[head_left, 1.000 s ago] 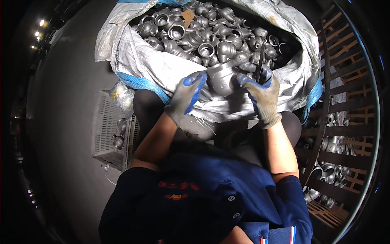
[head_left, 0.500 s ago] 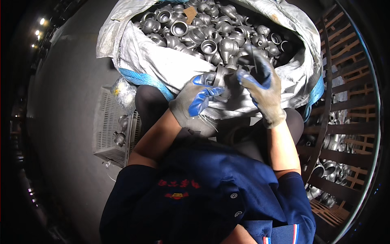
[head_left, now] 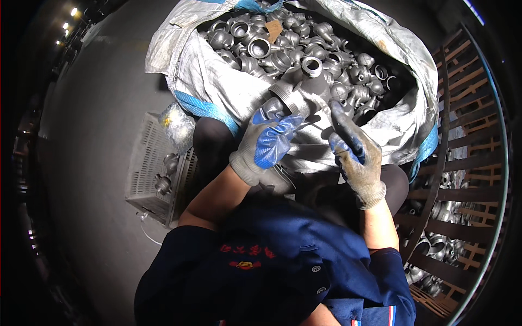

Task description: Inspecting and deburring metal castings using a small manual scraping tool.

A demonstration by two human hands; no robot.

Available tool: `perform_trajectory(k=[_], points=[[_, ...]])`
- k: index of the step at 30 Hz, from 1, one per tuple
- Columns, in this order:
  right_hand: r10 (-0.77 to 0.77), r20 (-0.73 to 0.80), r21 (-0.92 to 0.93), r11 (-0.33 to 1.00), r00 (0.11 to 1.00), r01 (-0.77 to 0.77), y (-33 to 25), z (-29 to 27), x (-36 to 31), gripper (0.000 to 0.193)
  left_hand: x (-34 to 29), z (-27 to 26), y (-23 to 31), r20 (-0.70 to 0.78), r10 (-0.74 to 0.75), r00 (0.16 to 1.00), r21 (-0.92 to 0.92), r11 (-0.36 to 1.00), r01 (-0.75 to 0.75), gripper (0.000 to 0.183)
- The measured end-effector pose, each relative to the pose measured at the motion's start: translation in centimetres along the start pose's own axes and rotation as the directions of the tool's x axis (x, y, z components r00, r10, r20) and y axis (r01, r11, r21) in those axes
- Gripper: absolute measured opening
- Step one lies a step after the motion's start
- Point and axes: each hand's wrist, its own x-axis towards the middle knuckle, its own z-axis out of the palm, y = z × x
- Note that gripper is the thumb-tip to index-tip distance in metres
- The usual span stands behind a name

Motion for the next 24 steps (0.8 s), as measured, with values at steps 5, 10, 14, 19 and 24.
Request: perform_trajectory(k=[5, 10, 14, 19, 24], points=[[-0.189, 0.005, -0.198, 0.962, 0.982, 0.186, 0.1, 0.0, -0.1, 0.026, -1.0, -1.3, -0.5, -0.214, -0.107, 0.971, -0.105, 0.991, 0.086, 0.038], [-0.220, 0.036, -0.202, 0.954, 0.975, 0.223, 0.8, 0.0, -0.2, 0.040, -1.0, -0.2, -0.7, -0.297, -0.041, 0.954, 0.057, 0.996, 0.061, 0.041], [-0.282, 0.032, -0.207, 0.937, 0.959, 0.283, 1.5, 0.3, 0.0, 0.043, -0.6, 1.1, -0.3, -0.324, -0.047, 0.945, 0.084, 0.993, 0.079, 0.028], [-0.288, 0.094, -0.380, 0.875, 0.953, 0.302, 1.7, 0.0, -0.3, 0.045, -0.5, 1.6, -0.3, -0.341, -0.086, 0.936, 0.062, 0.992, 0.113, 0.018], [-0.199, 0.119, -0.244, 0.944, 0.973, 0.223, 1.3, -0.4, -0.1, 0.035, -0.7, 0.9, -0.4, -0.293, -0.086, 0.952, 0.123, 0.984, 0.127, 0.041]])
